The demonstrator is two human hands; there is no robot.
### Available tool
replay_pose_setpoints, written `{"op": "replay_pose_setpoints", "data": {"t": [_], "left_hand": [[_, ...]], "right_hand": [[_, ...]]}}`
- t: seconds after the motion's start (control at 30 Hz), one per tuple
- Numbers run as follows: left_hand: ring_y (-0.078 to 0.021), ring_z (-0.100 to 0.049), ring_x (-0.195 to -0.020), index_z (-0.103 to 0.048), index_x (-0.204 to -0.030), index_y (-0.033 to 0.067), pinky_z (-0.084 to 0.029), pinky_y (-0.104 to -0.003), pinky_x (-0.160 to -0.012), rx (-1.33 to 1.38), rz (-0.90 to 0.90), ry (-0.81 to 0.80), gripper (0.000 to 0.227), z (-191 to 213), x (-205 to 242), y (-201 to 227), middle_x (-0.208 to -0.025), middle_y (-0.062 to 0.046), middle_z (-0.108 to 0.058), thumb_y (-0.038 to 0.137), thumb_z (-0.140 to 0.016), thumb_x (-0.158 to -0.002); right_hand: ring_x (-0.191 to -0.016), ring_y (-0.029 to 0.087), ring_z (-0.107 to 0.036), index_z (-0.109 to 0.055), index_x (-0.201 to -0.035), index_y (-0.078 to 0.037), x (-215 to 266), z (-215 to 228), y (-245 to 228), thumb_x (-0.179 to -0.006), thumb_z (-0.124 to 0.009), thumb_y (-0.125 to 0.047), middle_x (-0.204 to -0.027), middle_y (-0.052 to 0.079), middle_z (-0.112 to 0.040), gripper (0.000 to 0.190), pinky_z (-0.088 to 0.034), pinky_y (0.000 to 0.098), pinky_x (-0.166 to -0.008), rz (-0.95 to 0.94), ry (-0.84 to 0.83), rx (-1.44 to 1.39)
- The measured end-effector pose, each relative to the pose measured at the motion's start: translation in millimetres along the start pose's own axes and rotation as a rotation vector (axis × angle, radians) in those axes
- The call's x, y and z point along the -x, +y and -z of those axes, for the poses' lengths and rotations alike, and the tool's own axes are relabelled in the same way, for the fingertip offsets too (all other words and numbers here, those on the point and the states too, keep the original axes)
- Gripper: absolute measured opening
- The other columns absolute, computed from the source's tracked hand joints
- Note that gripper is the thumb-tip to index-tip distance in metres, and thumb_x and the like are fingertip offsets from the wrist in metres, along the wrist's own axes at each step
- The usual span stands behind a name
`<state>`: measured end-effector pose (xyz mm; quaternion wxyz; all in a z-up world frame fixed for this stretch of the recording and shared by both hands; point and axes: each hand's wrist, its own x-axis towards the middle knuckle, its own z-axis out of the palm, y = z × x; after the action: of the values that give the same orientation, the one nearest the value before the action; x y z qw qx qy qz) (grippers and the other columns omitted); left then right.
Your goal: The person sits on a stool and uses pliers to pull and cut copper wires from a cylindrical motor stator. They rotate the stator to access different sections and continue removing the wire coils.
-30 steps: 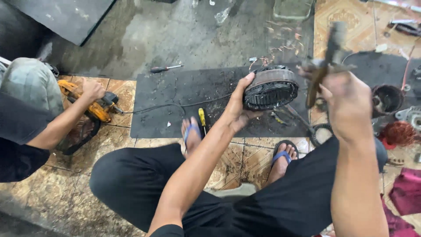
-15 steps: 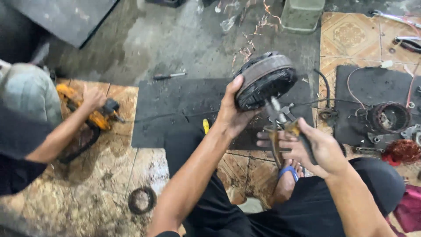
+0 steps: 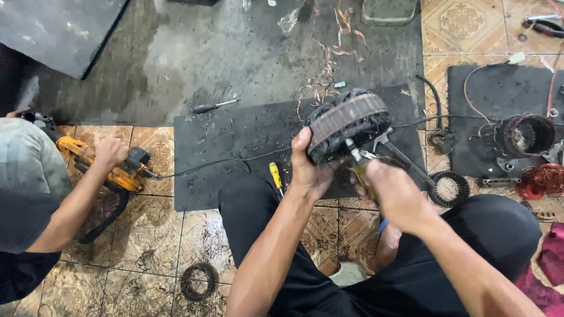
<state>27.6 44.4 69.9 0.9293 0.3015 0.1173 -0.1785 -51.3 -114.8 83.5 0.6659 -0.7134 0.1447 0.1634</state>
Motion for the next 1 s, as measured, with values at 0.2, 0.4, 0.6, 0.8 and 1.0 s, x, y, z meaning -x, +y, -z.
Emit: {"op": "replay_pose_setpoints", "data": {"t": [0.2, 0.4, 0.6, 0.8, 1.0], "left_hand": [[-0.0342, -0.069, -0.098, -0.073, -0.119, 0.0087, -0.055, -0.054, -0.088, 0.018, 0.001, 0.117, 0.072, -9.0, -12.6, -1.3, -0.113, -0.020, -0.073, 0.070, -0.067, -0.081], [-0.0314, -0.070, -0.100, -0.066, -0.125, 0.0072, -0.057, -0.050, -0.087, 0.111, -0.053, 0.152, 0.085, -11.1, -17.8, 18.5, -0.116, -0.016, -0.071, 0.079, -0.060, -0.080], [-0.0395, -0.073, -0.096, -0.072, -0.119, 0.0102, -0.060, -0.060, -0.078, 0.266, -0.040, 0.062, 0.078, -7.2, -21.0, 7.8, -0.108, -0.020, -0.075, 0.076, -0.063, -0.079], [-0.0397, -0.073, -0.098, -0.075, -0.114, 0.0129, -0.058, -0.060, -0.087, 0.381, -0.062, 0.045, 0.069, -3.3, -17.8, 1.4, -0.107, -0.018, -0.076, 0.072, -0.066, -0.078], [-0.0379, -0.074, -0.097, -0.076, -0.112, 0.0142, -0.057, -0.061, -0.091, 0.332, -0.056, 0.017, 0.068, 7.9, -18.9, -1.4, -0.103, -0.015, -0.077, 0.071, -0.066, -0.077]], "right_hand": [[-0.105, 0.039, -0.070, -0.067, -0.105, -0.003, -4.5, 9.0, 13.8, -0.104, -0.048, -0.038, -0.106, 0.017, -0.068, 0.040, -0.060, 0.0439, -0.082, 0.508, -0.024, 1.028], [-0.116, 0.041, -0.066, -0.068, -0.109, -0.003, 10.7, 25.4, 13.2, -0.105, -0.045, -0.044, -0.116, 0.018, -0.068, 0.047, -0.056, 0.0466, -0.096, 0.386, -0.093, 0.909], [-0.089, 0.043, -0.074, -0.071, -0.094, -0.001, 17.9, 17.8, -16.5, -0.106, -0.044, -0.032, -0.087, 0.021, -0.072, 0.043, -0.061, 0.0522, -0.078, 0.185, -0.026, 0.301], [-0.084, 0.041, -0.073, -0.070, -0.097, 0.003, 15.7, 14.5, -11.3, -0.104, -0.052, -0.028, -0.085, 0.021, -0.069, 0.036, -0.061, 0.0549, -0.071, 0.004, 0.024, -0.127], [-0.079, 0.039, -0.073, -0.069, -0.100, 0.007, 16.2, 9.8, -5.6, -0.101, -0.061, -0.023, -0.083, 0.021, -0.067, 0.031, -0.061, 0.0577, -0.065, -0.168, 0.090, -0.552]]}}
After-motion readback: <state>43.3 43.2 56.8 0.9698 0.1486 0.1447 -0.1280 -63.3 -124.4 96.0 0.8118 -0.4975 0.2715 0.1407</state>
